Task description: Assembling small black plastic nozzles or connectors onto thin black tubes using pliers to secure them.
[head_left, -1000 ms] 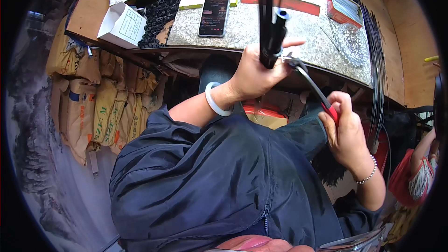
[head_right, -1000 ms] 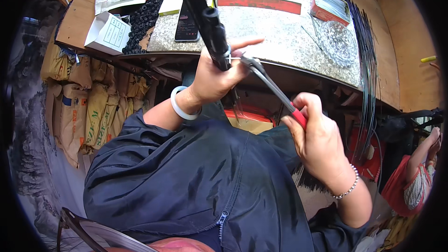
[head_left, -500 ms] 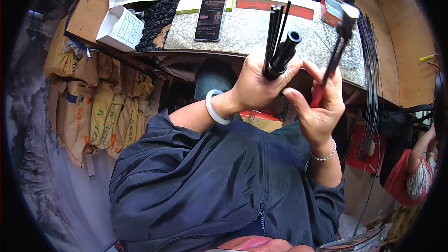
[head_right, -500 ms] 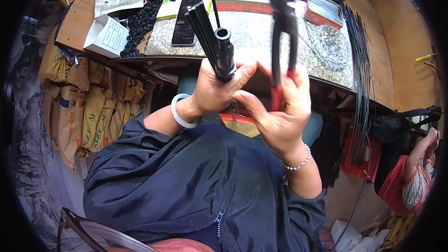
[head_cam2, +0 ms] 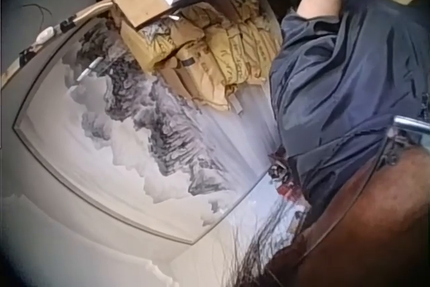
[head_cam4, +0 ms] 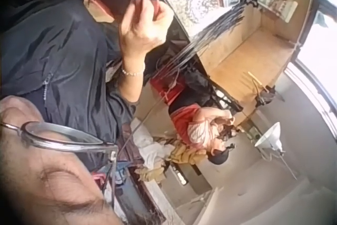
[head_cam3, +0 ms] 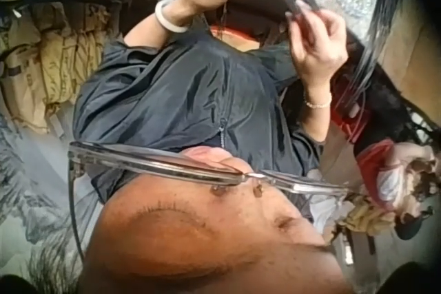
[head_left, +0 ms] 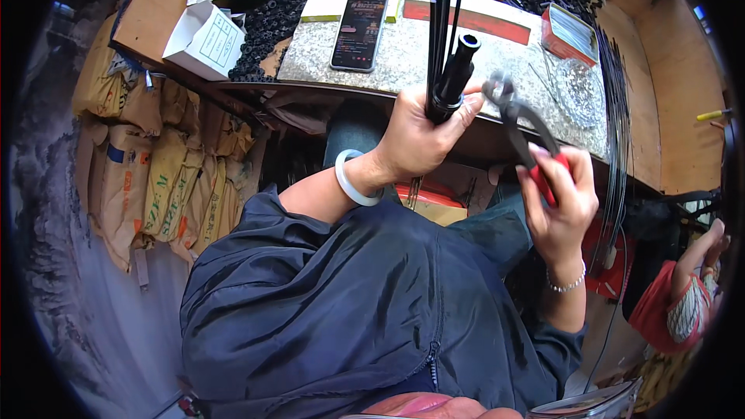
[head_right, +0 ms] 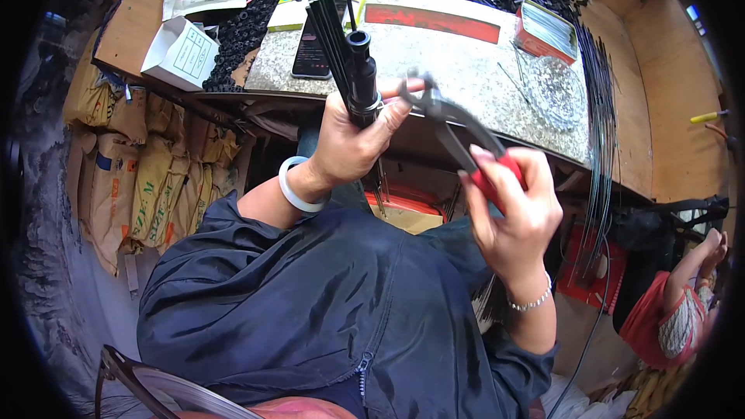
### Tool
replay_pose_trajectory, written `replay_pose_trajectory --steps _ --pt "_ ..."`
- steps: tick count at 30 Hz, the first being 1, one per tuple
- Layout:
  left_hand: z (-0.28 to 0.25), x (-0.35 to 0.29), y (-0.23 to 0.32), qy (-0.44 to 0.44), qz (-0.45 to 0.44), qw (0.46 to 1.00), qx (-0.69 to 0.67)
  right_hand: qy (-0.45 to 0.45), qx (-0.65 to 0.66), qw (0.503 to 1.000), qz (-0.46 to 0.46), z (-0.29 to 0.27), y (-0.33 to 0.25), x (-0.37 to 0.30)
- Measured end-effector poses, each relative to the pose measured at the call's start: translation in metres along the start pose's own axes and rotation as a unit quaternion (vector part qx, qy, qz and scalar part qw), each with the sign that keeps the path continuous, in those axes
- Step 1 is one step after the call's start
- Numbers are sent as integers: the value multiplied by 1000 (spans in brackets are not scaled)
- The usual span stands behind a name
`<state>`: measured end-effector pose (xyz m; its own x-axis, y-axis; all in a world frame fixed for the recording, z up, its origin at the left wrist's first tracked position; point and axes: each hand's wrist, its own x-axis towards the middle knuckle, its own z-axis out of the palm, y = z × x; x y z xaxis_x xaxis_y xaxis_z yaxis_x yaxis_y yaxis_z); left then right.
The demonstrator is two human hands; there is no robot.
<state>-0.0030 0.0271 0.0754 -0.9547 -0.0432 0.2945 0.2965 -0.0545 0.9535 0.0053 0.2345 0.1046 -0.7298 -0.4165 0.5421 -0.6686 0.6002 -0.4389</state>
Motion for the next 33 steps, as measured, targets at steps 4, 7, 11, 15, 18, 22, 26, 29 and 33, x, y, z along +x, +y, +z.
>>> replay_pose_trajectory --steps 4,7,11,15,18,22,26,29,33 --pt "0 5 2 5 -38 999 -8 -18 -144 989 -40 -9 -6 -7" --pt "2 3 -5 8 -28 999 -25 -8 -238 969 -71 -14 -7 -6" --pt "2 5 -10 -17 -26 999 -10 -34 -293 951 -87 -23 -9 -8" --pt "3 2 -18 -25 -11 999 -37 -45 -314 941 -118 -22 -9 -10" --pt "2 2 -15 -32 9 999 -22 -55 -278 952 -118 -22 -10 -11" --pt "1 -1 -3 -60 -14 998 -32 -270 204 933 124 -28 -2 -17" --pt "2 -1 0 -79 7 997 -22 -403 582 606 363 -13 -4 -31" --pt "-1 -5 -8 -66 26 997 -18 -313 253 888 224 -5 -13 -29" --pt "0 -8 -7 -91 -25 992 -87 -168 175 970 10 1 10 -40"
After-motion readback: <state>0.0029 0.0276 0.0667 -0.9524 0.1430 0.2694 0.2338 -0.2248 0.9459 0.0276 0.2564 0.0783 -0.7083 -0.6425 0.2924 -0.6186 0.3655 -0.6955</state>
